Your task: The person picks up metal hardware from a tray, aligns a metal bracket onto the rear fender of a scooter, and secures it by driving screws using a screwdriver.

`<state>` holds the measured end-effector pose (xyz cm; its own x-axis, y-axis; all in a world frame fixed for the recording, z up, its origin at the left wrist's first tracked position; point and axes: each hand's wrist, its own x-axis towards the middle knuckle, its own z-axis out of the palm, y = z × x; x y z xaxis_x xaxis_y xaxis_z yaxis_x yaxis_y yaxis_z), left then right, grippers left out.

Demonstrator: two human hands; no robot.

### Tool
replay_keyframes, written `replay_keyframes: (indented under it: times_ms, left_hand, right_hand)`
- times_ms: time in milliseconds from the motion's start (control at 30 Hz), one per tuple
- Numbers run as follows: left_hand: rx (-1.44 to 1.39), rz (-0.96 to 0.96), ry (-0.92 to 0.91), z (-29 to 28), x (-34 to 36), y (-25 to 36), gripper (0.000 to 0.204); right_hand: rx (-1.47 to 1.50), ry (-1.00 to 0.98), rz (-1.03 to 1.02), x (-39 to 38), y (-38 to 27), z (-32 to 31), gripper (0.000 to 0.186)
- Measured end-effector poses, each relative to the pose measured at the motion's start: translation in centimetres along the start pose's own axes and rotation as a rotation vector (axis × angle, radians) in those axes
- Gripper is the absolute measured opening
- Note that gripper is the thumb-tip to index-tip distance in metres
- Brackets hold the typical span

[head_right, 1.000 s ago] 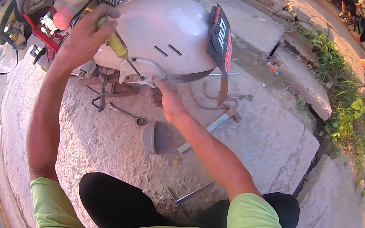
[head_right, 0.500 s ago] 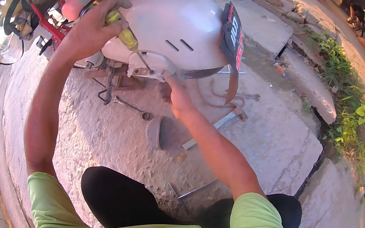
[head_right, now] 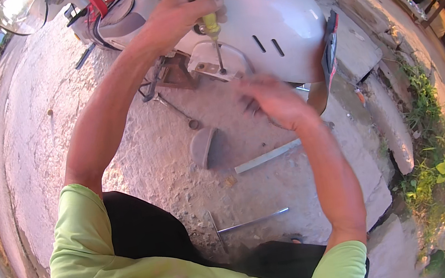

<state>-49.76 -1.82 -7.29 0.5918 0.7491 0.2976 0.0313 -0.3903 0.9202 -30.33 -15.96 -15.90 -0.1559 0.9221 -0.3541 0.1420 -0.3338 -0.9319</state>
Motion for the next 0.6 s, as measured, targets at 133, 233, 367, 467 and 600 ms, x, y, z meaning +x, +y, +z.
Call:
replay_keyframes:
  times_ms: [133, 233, 367, 467, 600]
  left_hand:
    - [-0.011, 0.012, 0.039, 0.8, -0.5, -0.9, 0.041]
    - [0.053, 0.05, 0.021, 0.9, -0.8, -0.6, 0.038]
    - [-0.005, 0.106, 0.005, 0.7, -1.2, -0.4, 0.036]
    - [0.045, 0.107, -0.018, 0.1, -1.3, -0.5, 0.029]
    - [0.073, 0.093, -0.06, -0.6, -1.3, -0.4, 0.026]
  right_hand:
    - [-0.194, 0.4, -0.473, -0.9, -8.1, -0.5, 0.04]
    - [-0.455, 0.505, -0.824, -0.1, -11.2, 0.8, 0.042]
    - [-0.599, 0.508, -1.018, 1.8, -12.1, 1.9, 0.038]
    - [-0.637, 0.445, -1.045, 2.7, -12.5, 1.7, 0.037]
    - [-0.614, 0.381, -0.929, 2.6, -13.1, 1.6, 0.037]
